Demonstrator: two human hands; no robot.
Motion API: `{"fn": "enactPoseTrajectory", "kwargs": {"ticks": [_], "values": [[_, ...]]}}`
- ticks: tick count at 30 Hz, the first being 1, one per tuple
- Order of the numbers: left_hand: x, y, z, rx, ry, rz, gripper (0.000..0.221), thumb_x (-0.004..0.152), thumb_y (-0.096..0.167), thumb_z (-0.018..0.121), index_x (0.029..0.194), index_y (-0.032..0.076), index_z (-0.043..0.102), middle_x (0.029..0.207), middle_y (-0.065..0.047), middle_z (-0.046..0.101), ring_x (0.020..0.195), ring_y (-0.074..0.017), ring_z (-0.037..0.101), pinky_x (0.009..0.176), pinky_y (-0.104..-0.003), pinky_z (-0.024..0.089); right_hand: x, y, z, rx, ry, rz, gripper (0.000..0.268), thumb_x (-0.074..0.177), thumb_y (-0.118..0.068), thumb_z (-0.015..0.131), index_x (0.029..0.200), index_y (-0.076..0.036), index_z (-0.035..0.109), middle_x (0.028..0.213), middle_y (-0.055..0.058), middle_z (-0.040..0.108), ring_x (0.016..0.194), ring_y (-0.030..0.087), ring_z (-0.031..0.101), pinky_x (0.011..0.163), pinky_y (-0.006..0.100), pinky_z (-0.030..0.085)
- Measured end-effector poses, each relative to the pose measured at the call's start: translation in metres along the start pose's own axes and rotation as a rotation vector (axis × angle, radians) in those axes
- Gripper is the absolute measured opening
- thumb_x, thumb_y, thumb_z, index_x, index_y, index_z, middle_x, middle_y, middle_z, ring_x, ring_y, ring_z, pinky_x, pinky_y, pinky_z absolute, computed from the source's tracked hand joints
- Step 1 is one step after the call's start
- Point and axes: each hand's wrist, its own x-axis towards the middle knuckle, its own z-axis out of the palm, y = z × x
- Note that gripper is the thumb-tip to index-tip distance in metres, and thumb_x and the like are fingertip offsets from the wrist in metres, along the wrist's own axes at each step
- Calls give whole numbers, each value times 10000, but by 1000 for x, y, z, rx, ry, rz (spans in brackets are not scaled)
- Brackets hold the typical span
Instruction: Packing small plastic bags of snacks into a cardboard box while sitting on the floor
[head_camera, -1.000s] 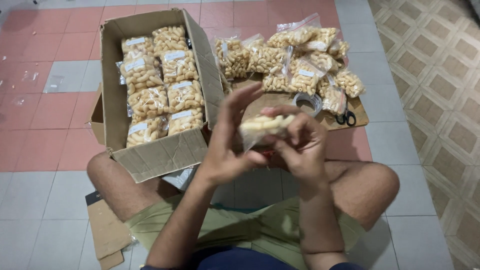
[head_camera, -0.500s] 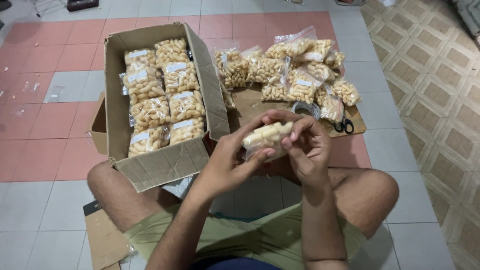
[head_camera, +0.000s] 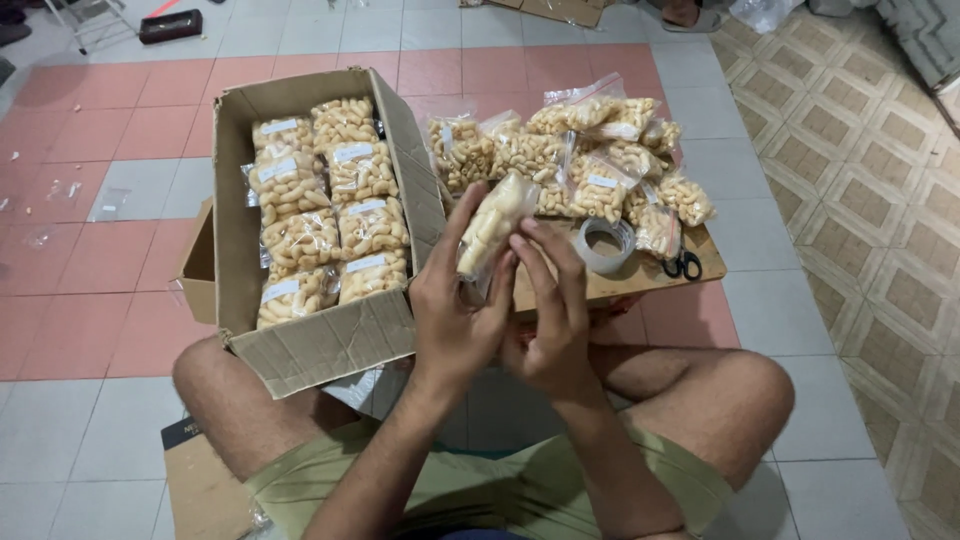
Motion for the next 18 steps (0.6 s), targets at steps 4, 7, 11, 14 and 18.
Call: {"fn": "enactPoseTrajectory", "kwargs": {"ticks": [4, 7, 11, 14, 18], "values": [[-8, 0, 10, -45, -52, 45, 772, 941, -108, 692, 1639, -36, 371, 1528, -396, 540, 1294, -582, 624, 1121, -697, 544, -22, 22, 9, 33, -13, 17, 516, 1120, -115, 538, 1583, 88, 430, 1639, 297, 419, 1542, 468, 423, 1280, 529, 389], [-7, 19, 0, -87, -185, 126, 820, 919, -68, 624, 1641, -126, 241, 1610, -457, 394, 1389, -671, 518, 1168, -751, 481, -21, 27, 3, 77, 71, 52, 513, 1214, -266, 313, 1628, 25, 394, 1674, 239, 415, 1580, 408, 387, 1302, 511, 363], [-13, 29, -21, -16, -397, 124, 772, 1053, 175, 570, 1705, 43, 178, 1775, -271, 286, 1688, -459, 361, 1377, -571, 452, -25, 17, -8, 611, 143, 250, 592, 1090, -301, 583, 1613, -79, 419, 1699, 168, 418, 1602, 354, 455, 1280, 465, 565], [-8, 31, -33, 2, -375, 139, 598, 1073, 120, 653, 1613, 63, 403, 1678, -240, 467, 1557, -419, 557, 1225, -487, 640, -21, 14, -13, 750, 259, 292, 593, 1004, -43, 773, 1532, -8, 506, 1613, 224, 512, 1548, 387, 528, 1240, 451, 601], [1, 2, -39, -68, -225, 226, 660, 995, -4, 839, 1541, 72, 475, 1457, -181, 644, 1132, -267, 788, 1006, -348, 751, -37, 36, -18, 683, 223, 140, 596, 1044, -178, 783, 1528, 13, 493, 1527, 181, 581, 1395, 369, 649, 1128, 494, 681]]}}
